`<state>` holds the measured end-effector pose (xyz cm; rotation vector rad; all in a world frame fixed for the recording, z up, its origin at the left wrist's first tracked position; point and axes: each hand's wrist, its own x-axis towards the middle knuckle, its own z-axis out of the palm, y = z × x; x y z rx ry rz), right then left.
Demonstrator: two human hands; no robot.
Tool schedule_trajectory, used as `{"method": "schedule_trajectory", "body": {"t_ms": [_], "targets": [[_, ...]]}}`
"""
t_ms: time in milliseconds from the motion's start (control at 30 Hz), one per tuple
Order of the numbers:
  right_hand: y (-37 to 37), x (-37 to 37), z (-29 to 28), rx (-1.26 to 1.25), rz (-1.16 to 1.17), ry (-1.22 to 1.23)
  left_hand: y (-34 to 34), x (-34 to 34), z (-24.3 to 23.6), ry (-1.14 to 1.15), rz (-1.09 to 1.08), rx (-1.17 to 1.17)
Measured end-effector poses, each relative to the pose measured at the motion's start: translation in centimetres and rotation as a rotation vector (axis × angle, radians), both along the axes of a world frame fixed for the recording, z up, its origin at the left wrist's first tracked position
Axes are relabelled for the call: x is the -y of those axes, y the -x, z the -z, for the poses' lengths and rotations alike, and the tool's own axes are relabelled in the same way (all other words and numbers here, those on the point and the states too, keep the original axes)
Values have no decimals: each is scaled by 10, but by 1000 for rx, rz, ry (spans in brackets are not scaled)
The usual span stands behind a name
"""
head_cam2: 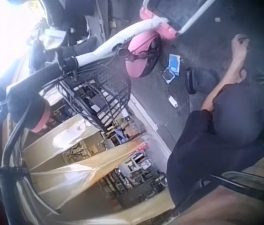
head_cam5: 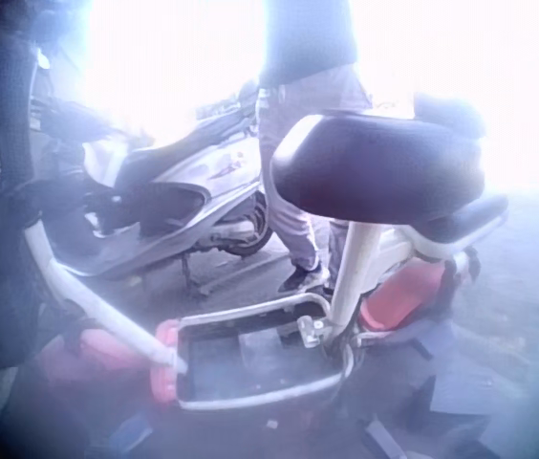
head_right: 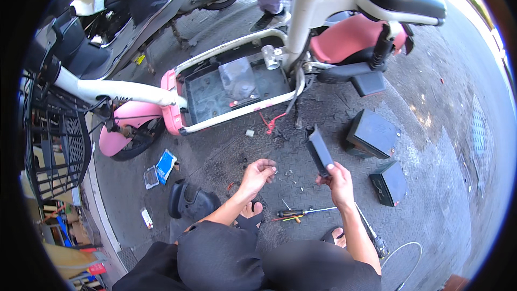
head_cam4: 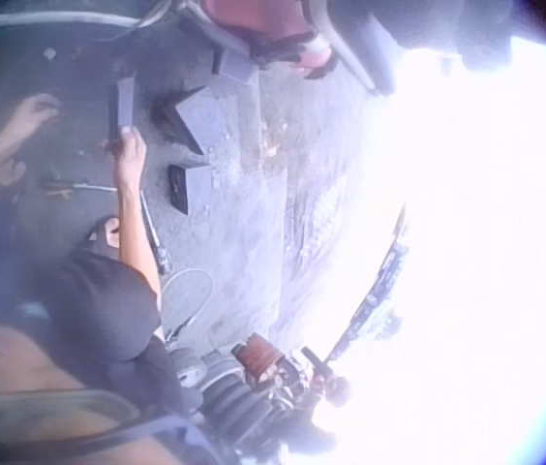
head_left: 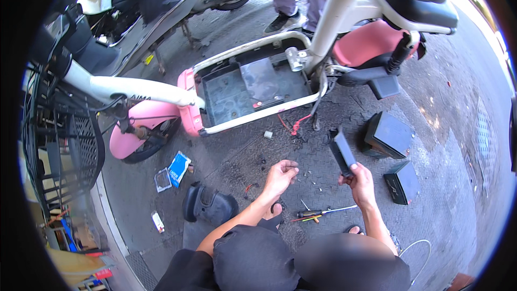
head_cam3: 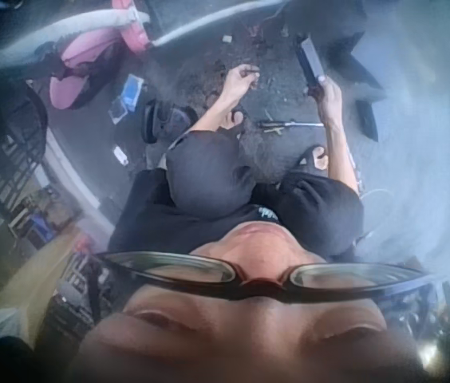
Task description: The person uses a cordless impact driver and screwdriver to remove screws from a scooter battery compartment, disconnects wires, removes the battery, and then reassembles the compartment cover. The task includes handling tools, wires, and plastic parts.
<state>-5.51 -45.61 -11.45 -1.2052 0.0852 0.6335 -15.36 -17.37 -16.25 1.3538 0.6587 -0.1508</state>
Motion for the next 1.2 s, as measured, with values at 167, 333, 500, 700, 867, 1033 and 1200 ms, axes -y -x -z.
{"method": "schedule_trajectory", "body": {"t_ms": [167,333,500,700,867,1033,1200], "targets": [[-7,-20,-52,-25,-93,-157,5,19,8,88,-7,-58],[-13,-48,-81,257,-382,302,35,30,17,229,102,-52],[-3,-76,-86,619,-736,649,134,3,-3,-532,-71,12],[22,-103,-65,748,-923,654,278,-94,-43,-1265,-334,-161],[15,-128,-65,828,-936,588,322,-222,-34,-1218,-201,-332],[8,-156,-68,917,-860,485,293,-269,-45,-706,-123,-352],[12,-160,-61,832,-774,469,229,-234,-109,-984,229,-194]]}}
